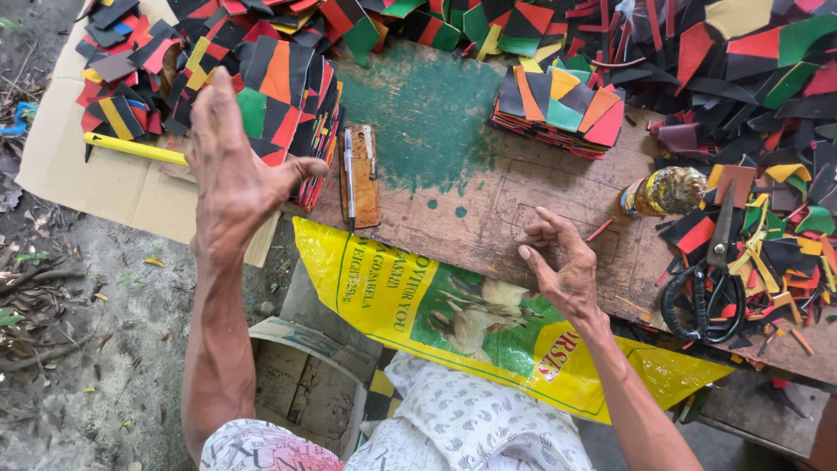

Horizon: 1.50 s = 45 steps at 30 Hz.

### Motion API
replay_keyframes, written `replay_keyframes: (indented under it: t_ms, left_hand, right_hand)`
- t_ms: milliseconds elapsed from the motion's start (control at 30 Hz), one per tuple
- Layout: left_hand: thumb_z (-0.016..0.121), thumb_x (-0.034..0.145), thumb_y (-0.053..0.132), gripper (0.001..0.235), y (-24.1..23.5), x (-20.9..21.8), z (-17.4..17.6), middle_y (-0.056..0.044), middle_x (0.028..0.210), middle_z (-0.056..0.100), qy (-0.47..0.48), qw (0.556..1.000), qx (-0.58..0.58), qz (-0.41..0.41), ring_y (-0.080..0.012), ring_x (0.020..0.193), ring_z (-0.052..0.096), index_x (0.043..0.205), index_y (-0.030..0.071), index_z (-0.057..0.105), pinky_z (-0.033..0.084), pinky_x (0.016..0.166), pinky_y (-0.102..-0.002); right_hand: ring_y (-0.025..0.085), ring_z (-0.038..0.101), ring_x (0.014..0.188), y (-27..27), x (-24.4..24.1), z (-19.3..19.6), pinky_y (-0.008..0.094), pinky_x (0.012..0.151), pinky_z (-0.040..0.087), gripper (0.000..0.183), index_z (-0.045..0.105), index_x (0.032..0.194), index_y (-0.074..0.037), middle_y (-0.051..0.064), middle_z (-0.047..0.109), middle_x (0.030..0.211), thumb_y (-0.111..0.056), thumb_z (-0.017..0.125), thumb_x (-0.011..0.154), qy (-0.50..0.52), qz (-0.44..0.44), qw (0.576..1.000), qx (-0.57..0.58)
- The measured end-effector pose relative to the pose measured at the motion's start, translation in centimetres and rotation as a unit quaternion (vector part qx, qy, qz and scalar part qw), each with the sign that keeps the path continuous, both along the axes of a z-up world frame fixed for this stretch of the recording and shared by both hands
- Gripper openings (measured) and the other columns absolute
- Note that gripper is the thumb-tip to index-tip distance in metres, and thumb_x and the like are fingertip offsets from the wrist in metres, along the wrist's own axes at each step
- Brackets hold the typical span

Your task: The person assembles small geometric leather pieces into layered decorative items. They pick up individual colored leather shapes, apply adhesive from a small jar, and press the pieces together to form compact multi-colored units. The person stacks completed units on the table.

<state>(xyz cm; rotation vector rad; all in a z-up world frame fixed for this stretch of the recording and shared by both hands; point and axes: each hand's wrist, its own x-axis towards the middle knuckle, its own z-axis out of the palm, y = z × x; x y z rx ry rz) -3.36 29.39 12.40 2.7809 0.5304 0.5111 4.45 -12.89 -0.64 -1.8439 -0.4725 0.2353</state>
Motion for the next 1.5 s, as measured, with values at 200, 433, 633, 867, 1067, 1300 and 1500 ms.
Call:
replay_keyframes:
  t_ms: [200, 433, 633, 867, 1067, 1300, 1500]
  left_hand:
    - [0.092, 0.074, 0.041, 0.118, 0.4, -0.1, 1.3, -0.025, 0.154, 0.043, 0.055, 0.993, -0.102, 0.025, -0.0418, 0.139, 0.050, 0.164, -0.001, 0.029, 0.042, 0.117, -0.053]
    - [0.100, 0.063, 0.036, 0.124, 0.1, -0.2, 0.5, -0.032, 0.150, 0.039, 0.063, 0.998, 0.011, -0.020, -0.0482, 0.135, 0.043, 0.157, -0.008, 0.032, 0.037, 0.109, -0.056]
    - [0.086, 0.076, 0.021, 0.101, 0.0, 0.1, 1.5, -0.029, 0.154, 0.043, 0.074, 0.995, -0.059, -0.031, -0.0456, 0.140, 0.047, 0.159, -0.007, 0.036, 0.041, 0.120, -0.054]
    - [0.083, 0.091, 0.019, 0.079, -5.7, -3.1, 1.0, -0.026, 0.165, 0.035, -0.076, 0.996, 0.005, -0.048, -0.0416, 0.154, 0.039, 0.158, -0.002, 0.046, 0.043, 0.127, -0.049]
    - [0.059, 0.105, 0.043, 0.067, -12.4, 0.5, -10.3, -0.036, 0.151, 0.037, 0.108, 0.994, 0.028, 0.005, -0.0527, 0.134, 0.040, 0.147, -0.008, 0.046, 0.039, 0.105, -0.063]
    - [0.060, 0.101, 0.029, 0.059, -10.8, 2.4, -15.1, -0.034, 0.150, 0.042, 0.168, 0.977, 0.110, 0.073, -0.0458, 0.126, 0.049, 0.146, -0.005, 0.045, 0.043, 0.102, -0.058]
    - [0.065, 0.087, 0.012, 0.070, -11.1, 3.8, -15.5, -0.040, 0.142, 0.044, 0.246, 0.950, 0.187, 0.042, -0.0428, 0.114, 0.056, 0.147, -0.013, 0.038, 0.052, 0.095, -0.049]
  right_hand:
    - [0.013, 0.065, 0.103, -0.6, -0.3, -0.5, 0.028, 0.096, 0.054, 0.058, 0.055, 0.143, -0.004, 0.006, 0.068, 0.113, 0.001, 0.075, 0.089, 0.012, -0.006, 1.000, 0.009]
    - [0.012, 0.065, 0.104, -0.8, -0.1, -1.0, 0.027, 0.098, 0.053, 0.056, 0.056, 0.142, -0.004, 0.006, 0.067, 0.113, 0.002, 0.074, 0.090, 0.017, 0.000, 0.999, 0.033]
    - [0.012, 0.065, 0.104, -1.0, -0.2, -1.3, 0.027, 0.098, 0.053, 0.052, 0.057, 0.140, -0.004, 0.006, 0.068, 0.114, 0.002, 0.073, 0.091, 0.038, -0.002, 0.998, 0.057]
    - [0.013, 0.065, 0.103, -1.2, -0.4, -1.2, 0.028, 0.097, 0.053, 0.053, 0.058, 0.140, -0.003, 0.007, 0.068, 0.114, 0.001, 0.074, 0.091, 0.042, -0.007, 0.998, 0.056]
    - [0.013, 0.066, 0.103, -1.4, -0.7, -1.0, 0.028, 0.097, 0.054, 0.053, 0.058, 0.140, -0.003, 0.007, 0.070, 0.112, 0.000, 0.075, 0.090, 0.023, -0.011, 0.999, 0.042]
    - [0.012, 0.066, 0.102, -3.1, -1.7, -1.0, 0.028, 0.094, 0.055, 0.053, 0.058, 0.139, -0.004, 0.006, 0.071, 0.111, 0.000, 0.075, 0.088, 0.038, -0.033, 0.998, 0.047]
    - [0.012, 0.067, 0.101, -3.7, -1.7, -1.2, 0.028, 0.093, 0.055, 0.054, 0.057, 0.139, -0.004, 0.006, 0.072, 0.110, 0.000, 0.074, 0.088, 0.031, -0.034, 0.998, 0.052]
